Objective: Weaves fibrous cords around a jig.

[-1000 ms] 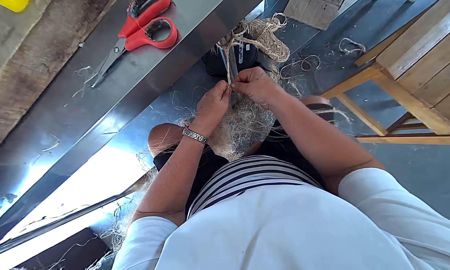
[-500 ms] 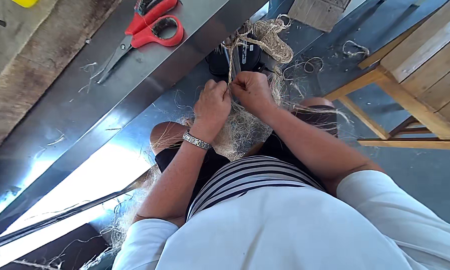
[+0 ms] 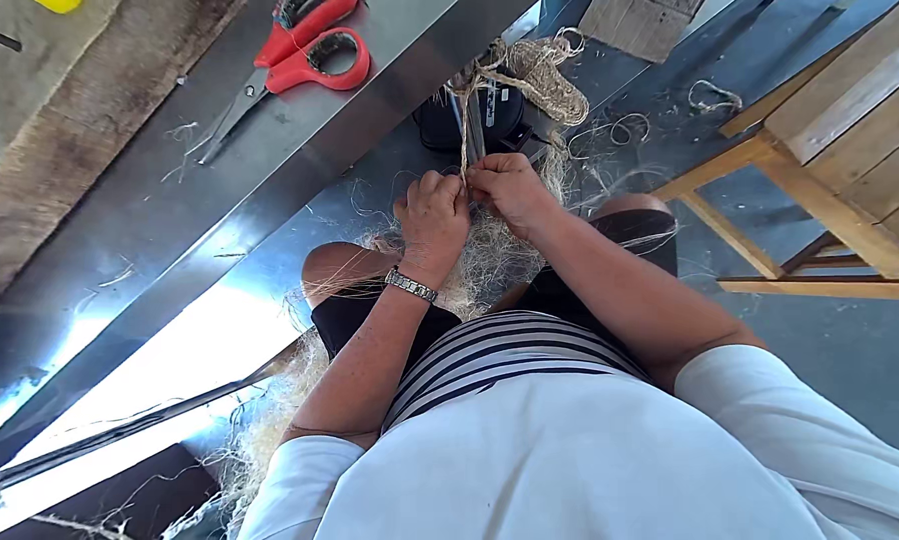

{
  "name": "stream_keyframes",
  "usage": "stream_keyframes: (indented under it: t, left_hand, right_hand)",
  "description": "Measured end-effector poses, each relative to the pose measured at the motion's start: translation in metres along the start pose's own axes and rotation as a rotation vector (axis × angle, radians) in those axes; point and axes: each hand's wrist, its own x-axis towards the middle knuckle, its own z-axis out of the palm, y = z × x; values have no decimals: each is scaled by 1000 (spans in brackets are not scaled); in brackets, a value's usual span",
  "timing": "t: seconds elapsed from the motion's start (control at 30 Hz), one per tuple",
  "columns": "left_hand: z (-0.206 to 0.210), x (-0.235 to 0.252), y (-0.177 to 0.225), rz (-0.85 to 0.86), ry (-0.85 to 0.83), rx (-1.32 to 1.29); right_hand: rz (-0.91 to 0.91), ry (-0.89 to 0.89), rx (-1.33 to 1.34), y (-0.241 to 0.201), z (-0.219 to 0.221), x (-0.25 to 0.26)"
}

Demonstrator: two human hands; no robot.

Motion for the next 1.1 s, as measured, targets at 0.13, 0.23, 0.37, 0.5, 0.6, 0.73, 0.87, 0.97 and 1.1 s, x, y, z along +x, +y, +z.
stream_keyframes:
  t: [0.13, 0.23, 0.37, 0.5, 0.6, 0.73, 0.87, 0.97, 1.1]
  left_hand:
    - [7, -4, 1, 93, 43, 205]
    - [3, -3, -7, 34, -70, 6]
    - [-26, -3, -37, -297, -189, -1063]
    - [-72, -33, -64, -192, -387, -1318]
    - [-82, -57, -61, -141, -423, -949]
    - [-72, -49, -70, -118, -272, -1098]
    - [-67, -26, -55, 60, -77, -1504]
    - [-81, -6, -14, 182, -59, -1660]
    - [-126, -9, 25, 143, -132, -1444]
  right_hand:
    - [-5, 14, 62, 9, -1, 0]
    - [6, 13, 35, 10, -1, 1]
    - [29, -53, 1, 12, -7, 3]
    - [18, -137, 24, 4, -12, 1]
    - [-45, -185, -28, -7, -10, 0]
    - [-55, -203, -72, -14, -8, 4]
    - [-145, -195, -279, -45, -26, 4]
    - [-229, -138, -350, -76, -42, 3]
    - [-238, -85, -337, -98, -50, 6]
